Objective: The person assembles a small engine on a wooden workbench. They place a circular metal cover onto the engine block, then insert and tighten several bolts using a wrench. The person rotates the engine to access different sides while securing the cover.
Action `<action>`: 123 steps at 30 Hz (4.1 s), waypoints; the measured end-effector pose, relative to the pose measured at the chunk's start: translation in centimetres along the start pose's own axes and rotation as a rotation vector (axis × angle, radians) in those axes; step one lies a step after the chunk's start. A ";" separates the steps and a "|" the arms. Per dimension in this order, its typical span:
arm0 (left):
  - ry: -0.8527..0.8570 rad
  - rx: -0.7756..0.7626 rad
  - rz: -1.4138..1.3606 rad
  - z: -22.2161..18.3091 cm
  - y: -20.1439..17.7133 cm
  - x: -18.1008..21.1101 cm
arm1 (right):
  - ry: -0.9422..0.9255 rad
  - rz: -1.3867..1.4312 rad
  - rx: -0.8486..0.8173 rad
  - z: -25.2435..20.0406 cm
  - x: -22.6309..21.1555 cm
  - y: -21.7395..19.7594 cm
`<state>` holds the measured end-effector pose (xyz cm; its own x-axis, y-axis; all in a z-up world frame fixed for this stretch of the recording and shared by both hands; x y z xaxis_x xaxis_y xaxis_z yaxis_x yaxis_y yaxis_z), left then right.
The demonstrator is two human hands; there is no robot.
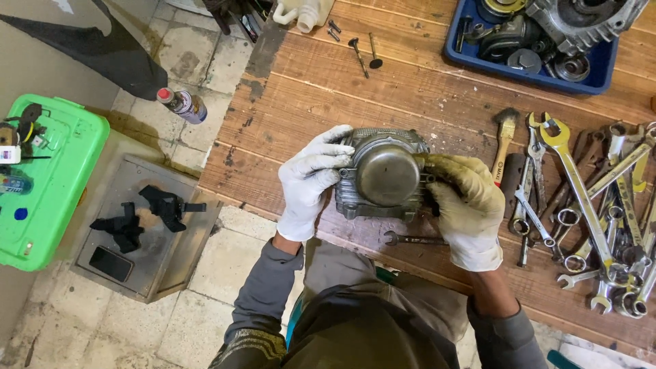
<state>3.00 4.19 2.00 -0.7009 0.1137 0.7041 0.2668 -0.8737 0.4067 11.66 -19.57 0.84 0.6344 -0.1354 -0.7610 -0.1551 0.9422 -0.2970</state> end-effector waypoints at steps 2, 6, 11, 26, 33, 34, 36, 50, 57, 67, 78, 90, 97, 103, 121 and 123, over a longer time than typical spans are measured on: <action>0.016 0.004 0.013 0.1 0.1 0.2 | -0.004 0.001 -0.009 0.0 0.5 0.0; 0.032 0.007 0.017 0.0 0.0 0.0 | -0.010 0.017 -0.003 -0.3 1.1 -0.1; 0.022 -0.034 0.102 0.1 0.1 0.5 | 0.013 -0.008 -0.016 0.0 0.6 0.0; -0.137 0.078 0.596 -1.4 3.7 -0.2 | 0.255 -0.097 -0.115 4.0 0.0 -0.1; -0.049 0.149 0.610 -1.1 4.0 0.2 | 0.305 -0.127 -0.333 8.9 -2.3 -1.1; -0.010 0.097 0.644 -1.2 4.1 0.3 | 0.346 -0.125 -0.418 10.0 -2.5 -1.0; 0.028 0.045 0.678 -1.2 4.3 0.3 | 0.386 -0.124 -0.505 12.3 -2.8 -0.1; 0.252 0.136 0.773 -0.7 4.3 0.8 | 0.208 -0.716 -0.869 23.5 5.9 21.2; 0.292 0.137 0.786 -0.4 4.4 1.3 | 0.288 -0.883 -0.992 24.4 7.7 26.6; 0.209 0.114 0.786 -0.2 4.0 1.0 | 0.200 -1.019 -0.872 25.9 14.9 29.2; 0.221 0.131 0.803 0.3 4.3 1.3 | -0.155 -1.349 -0.798 24.4 16.5 32.3; 0.247 0.087 0.792 0.4 4.5 1.5 | -0.018 -0.869 -0.576 26.5 14.7 26.2; 0.287 0.157 0.740 -0.7 3.9 0.2 | -0.270 -1.149 -0.711 15.0 16.5 14.3; 0.294 0.099 0.734 -1.7 4.1 0.0 | -0.398 -1.261 -0.499 12.3 17.2 10.2; 0.340 0.141 0.539 -2.1 4.3 -1.1 | 0.228 -0.302 -0.474 9.5 -4.6 -3.4; 0.342 0.138 0.532 -2.2 4.4 -0.9 | 0.311 -0.214 -0.537 7.7 -4.6 -3.5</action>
<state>3.34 -0.75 1.92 -0.6149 -0.4949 0.6139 0.7022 -0.6979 0.1408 15.12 -19.83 9.85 0.4575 -0.4607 -0.7606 -0.4574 0.6116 -0.6455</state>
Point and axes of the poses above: each hand's wrist, its own z-axis towards the middle knuckle, its own y-axis out of the palm, x = y × z, the point moved 6 cm from there along z, towards the middle knuckle, and after that the axes turned 6 degrees about -z, right-handed, at the moved point
